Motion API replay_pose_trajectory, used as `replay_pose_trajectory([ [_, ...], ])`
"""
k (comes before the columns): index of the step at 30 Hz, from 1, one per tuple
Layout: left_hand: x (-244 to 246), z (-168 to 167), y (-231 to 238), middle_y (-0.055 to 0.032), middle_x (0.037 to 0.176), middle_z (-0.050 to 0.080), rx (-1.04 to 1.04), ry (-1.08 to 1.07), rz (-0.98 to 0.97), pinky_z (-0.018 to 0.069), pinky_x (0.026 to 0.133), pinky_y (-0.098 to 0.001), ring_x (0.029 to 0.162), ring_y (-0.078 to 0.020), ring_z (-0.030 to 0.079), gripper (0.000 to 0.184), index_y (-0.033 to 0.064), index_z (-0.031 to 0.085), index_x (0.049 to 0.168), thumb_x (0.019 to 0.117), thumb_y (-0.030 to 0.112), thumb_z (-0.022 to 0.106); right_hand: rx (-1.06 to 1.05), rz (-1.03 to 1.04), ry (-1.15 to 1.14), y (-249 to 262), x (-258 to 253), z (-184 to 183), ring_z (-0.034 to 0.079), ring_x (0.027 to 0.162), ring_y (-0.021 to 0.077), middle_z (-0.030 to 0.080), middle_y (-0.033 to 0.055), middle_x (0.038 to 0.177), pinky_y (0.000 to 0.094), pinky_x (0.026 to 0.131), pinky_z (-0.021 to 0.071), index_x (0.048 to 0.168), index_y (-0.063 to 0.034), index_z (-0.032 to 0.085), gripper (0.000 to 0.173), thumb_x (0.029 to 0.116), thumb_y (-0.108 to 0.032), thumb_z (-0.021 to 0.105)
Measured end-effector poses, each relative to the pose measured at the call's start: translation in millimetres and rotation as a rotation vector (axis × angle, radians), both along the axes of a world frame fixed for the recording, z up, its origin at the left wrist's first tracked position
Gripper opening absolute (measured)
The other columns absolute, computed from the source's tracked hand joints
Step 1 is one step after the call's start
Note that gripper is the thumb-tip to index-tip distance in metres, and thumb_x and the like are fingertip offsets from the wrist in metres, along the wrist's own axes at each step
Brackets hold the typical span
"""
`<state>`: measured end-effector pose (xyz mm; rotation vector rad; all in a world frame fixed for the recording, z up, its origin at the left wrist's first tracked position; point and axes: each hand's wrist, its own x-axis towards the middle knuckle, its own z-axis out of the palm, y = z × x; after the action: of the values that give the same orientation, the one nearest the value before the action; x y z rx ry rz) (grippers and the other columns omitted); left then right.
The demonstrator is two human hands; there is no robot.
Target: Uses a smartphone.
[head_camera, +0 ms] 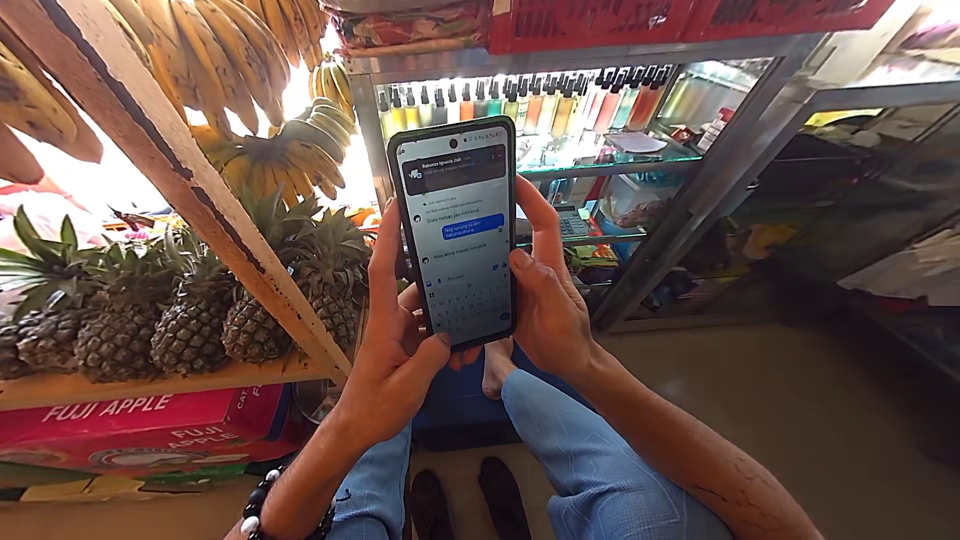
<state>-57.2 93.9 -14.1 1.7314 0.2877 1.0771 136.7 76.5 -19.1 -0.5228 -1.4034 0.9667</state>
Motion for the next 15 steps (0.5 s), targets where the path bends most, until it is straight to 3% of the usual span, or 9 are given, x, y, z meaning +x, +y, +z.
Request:
replay_pose_trajectory([
  [2, 0.5, 0.2, -1.2, -0.0037, 0.133, 0.060, 0.004, 0.002, 0.000, 0.0622, 0.077, -0.0294, 0.098, -0.0163, 0.071, 0.098, 0.0451, -0.003, 0.160, 0.0920, -0.007, 0.045, 0.016, -0.023, -0.001, -0.7, -0.7, 0.5, 0.065, 0.113, 0.0183, 0.054, 0.0063, 0.138, 0.0381, 0.078, 0.0632, 0.160, -0.0372, 0.019, 0.052, 0.1100, -0.032, 0.032],
  [6, 1.1, 0.2, -1.3, -0.0038, 0.135, 0.059, 0.013, 0.013, 0.005, 0.0623, 0.076, -0.0301, 0.099, -0.0168, 0.070, 0.099, 0.0446, -0.004, 0.160, 0.0912, -0.007, 0.045, 0.006, -0.029, 0.022, -1.0, -2.3, 0.3, 0.069, 0.105, 0.0196, 0.058, 0.0076, 0.132, 0.0383, 0.070, 0.0643, 0.159, -0.0378, 0.020, 0.050, 0.1101, -0.030, 0.031],
  [9, 0.9, 0.0, -1.8, -0.0032, 0.137, 0.058, 0.011, 0.020, 0.007, 0.0623, 0.080, -0.0313, 0.104, -0.0173, 0.070, 0.100, 0.0451, -0.004, 0.160, 0.0909, -0.008, 0.046, 0.012, -0.048, 0.015, -1.0, -3.1, 0.2, 0.068, 0.107, 0.0176, 0.058, 0.0063, 0.132, 0.0364, 0.075, 0.0635, 0.160, -0.0373, 0.020, 0.052, 0.1105, -0.028, 0.032],
  [12, 1.3, 0.1, -2.3, -0.0031, 0.136, 0.058, 0.001, 0.006, 0.012, 0.0622, 0.080, -0.0304, 0.102, -0.0164, 0.070, 0.100, 0.0453, -0.003, 0.160, 0.0909, -0.008, 0.046, 0.021, -0.020, 0.035, -1.3, -4.9, 1.1, 0.073, 0.095, 0.0182, 0.065, 0.0083, 0.119, 0.0356, 0.069, 0.0646, 0.158, -0.0359, 0.020, 0.058, 0.1087, -0.016, 0.042],
  [15, 1.1, -0.1, -1.4, -0.0044, 0.134, 0.058, 0.005, -0.003, 0.011, 0.0624, 0.078, -0.0303, 0.100, -0.0167, 0.070, 0.099, 0.0442, -0.003, 0.160, 0.0912, -0.008, 0.046, 0.012, 0.032, 0.030, -2.6, -4.5, 2.0, 0.074, 0.093, 0.0214, 0.066, 0.0106, 0.120, 0.0368, 0.068, 0.0653, 0.159, -0.0368, 0.016, 0.073, 0.1032, -0.006, 0.053],
])
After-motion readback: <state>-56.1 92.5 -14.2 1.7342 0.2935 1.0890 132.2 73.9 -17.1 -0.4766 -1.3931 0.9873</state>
